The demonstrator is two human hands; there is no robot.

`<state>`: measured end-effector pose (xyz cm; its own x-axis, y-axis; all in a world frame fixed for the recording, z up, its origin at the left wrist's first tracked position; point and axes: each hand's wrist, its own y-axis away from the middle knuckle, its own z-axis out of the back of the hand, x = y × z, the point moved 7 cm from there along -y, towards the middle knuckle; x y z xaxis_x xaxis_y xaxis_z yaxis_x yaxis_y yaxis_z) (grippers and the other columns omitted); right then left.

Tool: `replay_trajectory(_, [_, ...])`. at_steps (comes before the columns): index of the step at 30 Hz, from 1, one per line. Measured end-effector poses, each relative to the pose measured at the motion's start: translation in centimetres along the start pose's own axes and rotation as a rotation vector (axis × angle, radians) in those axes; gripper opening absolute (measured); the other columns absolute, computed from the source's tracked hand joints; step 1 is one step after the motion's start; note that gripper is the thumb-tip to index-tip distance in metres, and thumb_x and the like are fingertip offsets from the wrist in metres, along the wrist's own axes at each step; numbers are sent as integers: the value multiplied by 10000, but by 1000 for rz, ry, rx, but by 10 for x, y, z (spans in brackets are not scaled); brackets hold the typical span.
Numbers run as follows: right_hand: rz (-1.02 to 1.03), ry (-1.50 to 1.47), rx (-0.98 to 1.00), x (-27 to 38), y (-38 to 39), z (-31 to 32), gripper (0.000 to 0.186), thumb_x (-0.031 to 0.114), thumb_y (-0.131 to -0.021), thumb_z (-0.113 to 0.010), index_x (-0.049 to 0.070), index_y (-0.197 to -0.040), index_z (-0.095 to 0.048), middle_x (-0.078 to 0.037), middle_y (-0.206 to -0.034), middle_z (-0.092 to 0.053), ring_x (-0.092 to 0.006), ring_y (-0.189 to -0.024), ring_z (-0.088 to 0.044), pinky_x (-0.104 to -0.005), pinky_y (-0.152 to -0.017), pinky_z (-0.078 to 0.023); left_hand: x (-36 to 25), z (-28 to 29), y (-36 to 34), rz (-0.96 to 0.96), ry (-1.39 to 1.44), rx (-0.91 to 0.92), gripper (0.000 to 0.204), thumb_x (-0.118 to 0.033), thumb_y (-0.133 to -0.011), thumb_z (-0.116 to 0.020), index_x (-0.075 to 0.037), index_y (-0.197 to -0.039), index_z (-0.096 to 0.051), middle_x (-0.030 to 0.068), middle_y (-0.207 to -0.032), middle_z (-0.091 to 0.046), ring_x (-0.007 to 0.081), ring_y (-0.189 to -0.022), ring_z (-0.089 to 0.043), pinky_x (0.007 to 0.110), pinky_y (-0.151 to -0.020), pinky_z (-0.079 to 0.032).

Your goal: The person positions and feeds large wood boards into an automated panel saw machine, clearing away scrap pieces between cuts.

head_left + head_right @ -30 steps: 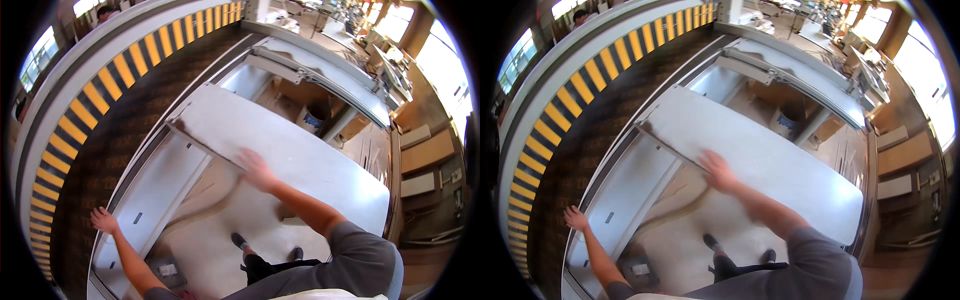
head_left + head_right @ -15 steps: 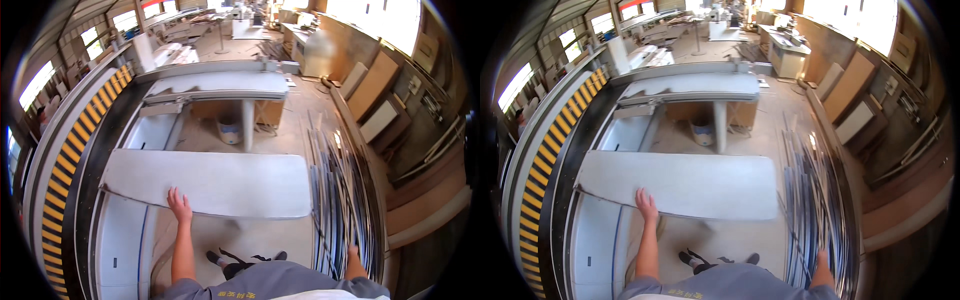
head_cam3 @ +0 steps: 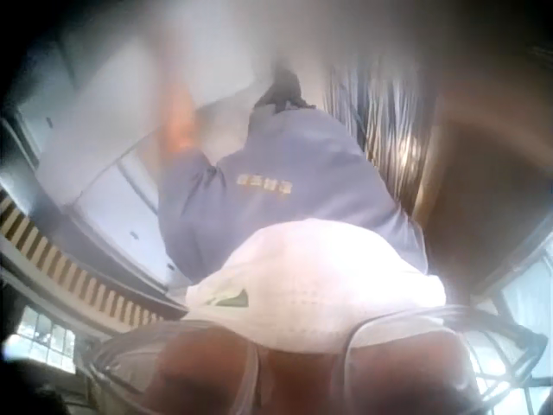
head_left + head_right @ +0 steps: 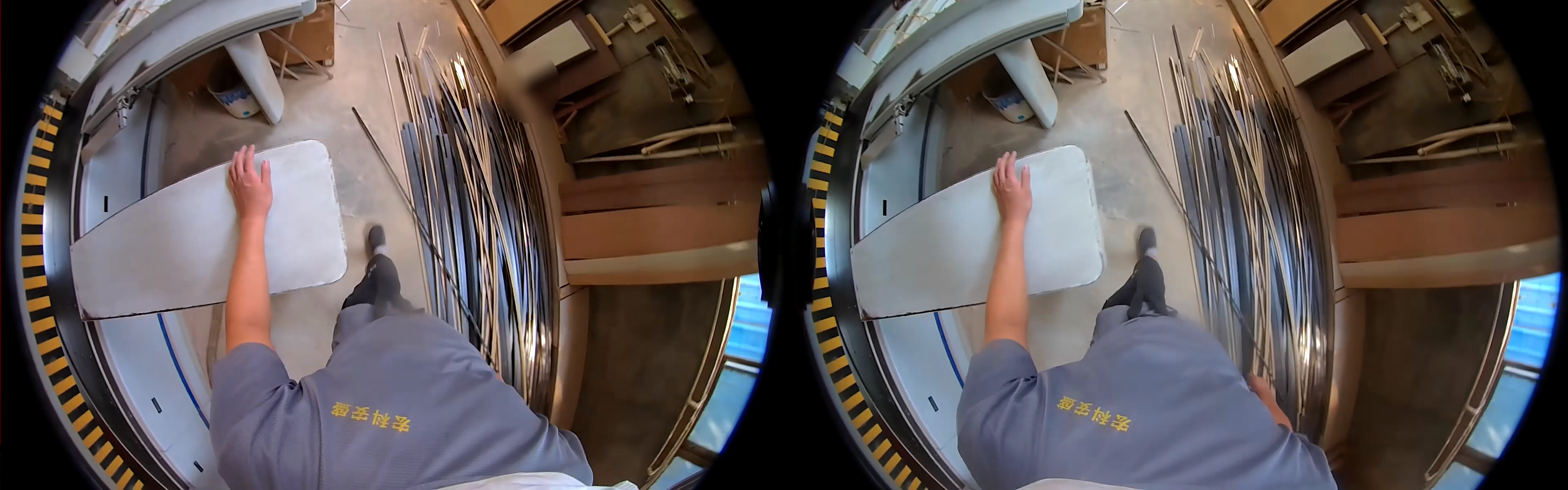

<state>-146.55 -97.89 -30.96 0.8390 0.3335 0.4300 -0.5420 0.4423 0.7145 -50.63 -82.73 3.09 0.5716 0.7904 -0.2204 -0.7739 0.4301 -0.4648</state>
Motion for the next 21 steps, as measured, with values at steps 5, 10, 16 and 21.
replay_trajectory(5, [-64,25,-160,65,-99,237,351,287,-1022,-604,22,-1222,-716,-113,-944,-731,-252,-829,-698,-446,-766,-551,7,-56,29,159,51,19,498,-327,-1036,-634,-73,-1460,-573,150,-1530,-546,365,-1472,-435,495,-1251,-313])
replay_trajectory(10, [-207,-394,-334,182,-189,401,397,272,-1033,-628,-6,-1311,-677,-59,-1007,-742,-137,-872,-689,-267,-749,-512,8,-40,16,249,61,66,458,-272,-1031,-636,-46,-1428,-595,155,-1519,-553,367,-1467,-441,502,-1236,-331])
replay_trajectory(16, [-114,-255,-361,259,-267,508,473,238,-1017,-636,-32,-1406,-624,-58,-1051,-734,-134,-887,-674,-285,-785,-521,9,-42,11,277,48,90,440,-217,-1025,-625,-15,-1415,-593,167,-1513,-552,394,-1458,-441,512,-1230,-337])
replay_trajectory(21, [-213,-289,-252,272,-316,520,519,289,-986,-658,-79,-1351,-633,-216,-1197,-745,-266,-1053,-735,-374,-940,-559,5,-45,5,288,42,120,441,-204,-1017,-620,-13,-1412,-591,175,-1521,-543,397,-1460,-438,516,-1231,-336])
